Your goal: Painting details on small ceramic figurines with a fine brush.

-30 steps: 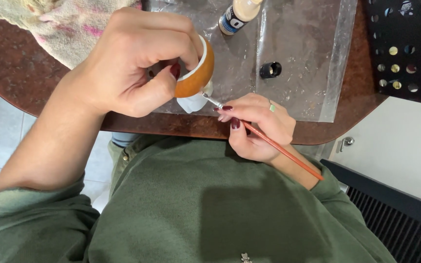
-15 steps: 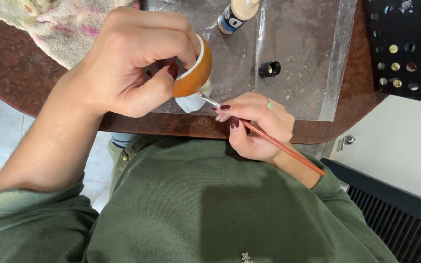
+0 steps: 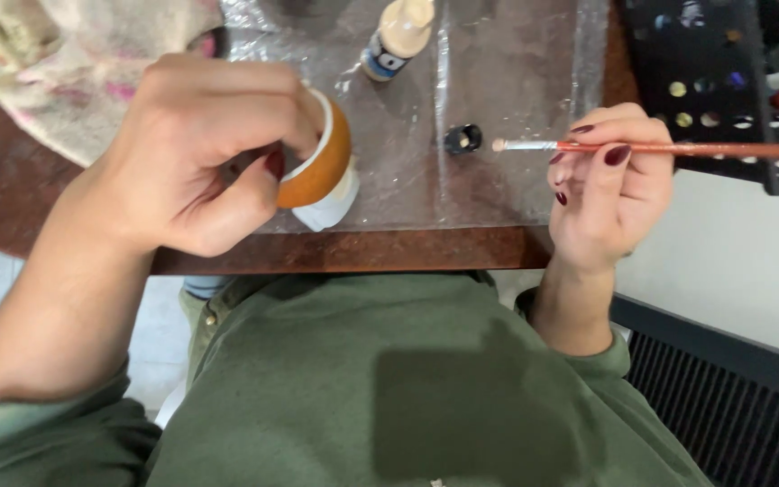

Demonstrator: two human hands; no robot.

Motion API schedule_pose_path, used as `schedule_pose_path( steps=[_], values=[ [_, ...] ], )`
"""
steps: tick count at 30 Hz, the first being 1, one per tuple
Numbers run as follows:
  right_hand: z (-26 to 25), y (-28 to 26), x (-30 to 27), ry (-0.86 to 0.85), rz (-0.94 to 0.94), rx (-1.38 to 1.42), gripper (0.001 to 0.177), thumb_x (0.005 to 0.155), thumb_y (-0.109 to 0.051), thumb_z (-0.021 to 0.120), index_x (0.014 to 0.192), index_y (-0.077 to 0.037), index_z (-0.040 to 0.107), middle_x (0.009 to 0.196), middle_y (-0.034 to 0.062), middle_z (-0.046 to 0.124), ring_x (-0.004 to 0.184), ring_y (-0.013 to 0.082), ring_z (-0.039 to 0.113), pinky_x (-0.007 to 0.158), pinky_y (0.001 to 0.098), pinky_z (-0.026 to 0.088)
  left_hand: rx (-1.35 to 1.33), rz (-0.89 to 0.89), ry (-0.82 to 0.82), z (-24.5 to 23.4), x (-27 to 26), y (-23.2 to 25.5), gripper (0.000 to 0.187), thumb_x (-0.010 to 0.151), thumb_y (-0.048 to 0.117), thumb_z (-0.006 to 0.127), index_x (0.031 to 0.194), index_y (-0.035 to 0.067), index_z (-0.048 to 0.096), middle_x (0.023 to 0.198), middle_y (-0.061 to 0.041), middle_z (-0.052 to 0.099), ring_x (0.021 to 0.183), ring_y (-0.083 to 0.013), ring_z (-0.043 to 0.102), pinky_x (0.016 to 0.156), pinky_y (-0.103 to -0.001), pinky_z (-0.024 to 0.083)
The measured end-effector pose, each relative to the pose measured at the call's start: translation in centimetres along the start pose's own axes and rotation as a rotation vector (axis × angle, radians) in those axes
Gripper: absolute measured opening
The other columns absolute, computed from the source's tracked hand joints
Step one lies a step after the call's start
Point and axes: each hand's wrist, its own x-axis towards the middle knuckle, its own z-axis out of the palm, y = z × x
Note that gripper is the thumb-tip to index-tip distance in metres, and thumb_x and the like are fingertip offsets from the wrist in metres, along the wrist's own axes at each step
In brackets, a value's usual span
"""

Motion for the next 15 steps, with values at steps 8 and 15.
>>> schedule_pose_path(
  steps=[8,15],
  values=[
    [1.1,1.5,1.2,-0.330,-0.289,-0.591,0.012,0.115,-0.006,0.051,0.111,0.001,0.059,0.099,0.0128,0.064,0.077,0.0178,0.059,0.070,0.0272,0.048,0.025,-0.015,-0.002,0.2,0.3,-0.1,0.014,0.071,0.004,0.052,0.079,-0.002,0.061,0.075,-0.011,0.058,0.057,-0.0244,0.054,0.052,-0.037,0.042],
    [1.7,1.2,1.0,-0.378,-0.227,-0.716,0.007,0.113,-0.003,0.055,0.111,-0.001,0.061,0.098,0.0117,0.066,0.077,0.0190,0.062,0.070,0.0279,0.049,0.014,-0.016,-0.012,0.2,0.3,0.0,0.013,0.072,0.005,0.053,0.080,-0.002,0.061,0.078,-0.011,0.059,0.060,-0.0245,0.056,0.055,-0.037,0.044]
  ],
)
